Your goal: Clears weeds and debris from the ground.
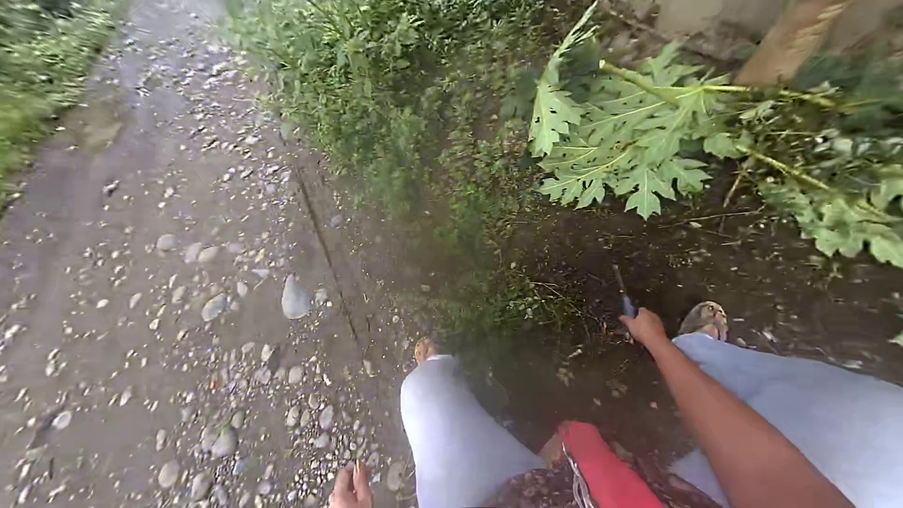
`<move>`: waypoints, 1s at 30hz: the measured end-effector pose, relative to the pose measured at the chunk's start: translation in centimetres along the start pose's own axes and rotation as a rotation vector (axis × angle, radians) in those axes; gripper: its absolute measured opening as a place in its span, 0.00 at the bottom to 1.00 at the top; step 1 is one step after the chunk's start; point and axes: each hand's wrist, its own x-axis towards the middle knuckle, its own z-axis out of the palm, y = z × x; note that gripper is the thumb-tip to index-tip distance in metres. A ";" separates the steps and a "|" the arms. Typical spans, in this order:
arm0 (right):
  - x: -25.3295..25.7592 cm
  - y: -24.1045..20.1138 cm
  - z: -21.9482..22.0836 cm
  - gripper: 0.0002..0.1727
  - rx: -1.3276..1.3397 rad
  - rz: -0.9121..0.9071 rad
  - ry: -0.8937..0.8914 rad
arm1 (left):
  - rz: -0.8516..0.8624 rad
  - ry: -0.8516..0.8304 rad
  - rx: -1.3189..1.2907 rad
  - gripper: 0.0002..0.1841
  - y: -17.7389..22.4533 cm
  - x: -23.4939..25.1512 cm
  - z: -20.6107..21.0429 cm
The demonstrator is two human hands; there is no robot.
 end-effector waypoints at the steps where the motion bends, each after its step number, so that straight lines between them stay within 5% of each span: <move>1: -0.2 -0.4 -0.4 0.29 0.083 0.035 0.075 | 0.083 0.045 -0.024 0.19 2.3 0.8 0.0; 6: -1.6 0.0 0.4 0.27 0.230 0.000 0.113 | 0.419 0.050 -0.079 0.18 10.1 2.9 2.7; 10: 0.0 1.0 0.1 0.26 0.110 -0.069 -0.132 | 0.716 -0.087 0.103 0.24 10.8 6.0 6.2; 13: 3.5 3.3 -2.5 0.24 0.159 -0.008 -0.142 | 0.819 -0.267 0.240 0.24 11.1 8.5 6.1; 17: 6.5 6.0 -5.6 0.23 0.586 0.124 0.125 | 0.779 -0.411 0.406 0.21 12.5 9.2 5.5; 19: 6.2 6.3 -5.7 0.17 1.006 0.108 0.235 | 0.772 -0.417 0.478 0.23 13.1 8.9 5.6; 22: 6.7 9.3 -4.7 0.14 1.414 0.086 0.127 | 0.826 -0.406 0.477 0.26 13.2 9.0 5.7; 26: 6.6 8.5 -2.1 0.19 1.182 0.305 0.336 | 0.863 -0.346 0.422 0.29 12.3 9.3 5.7; 30: 5.7 6.5 5.4 0.18 0.896 0.379 0.199 | 0.885 -0.282 0.380 0.29 10.9 9.6 5.5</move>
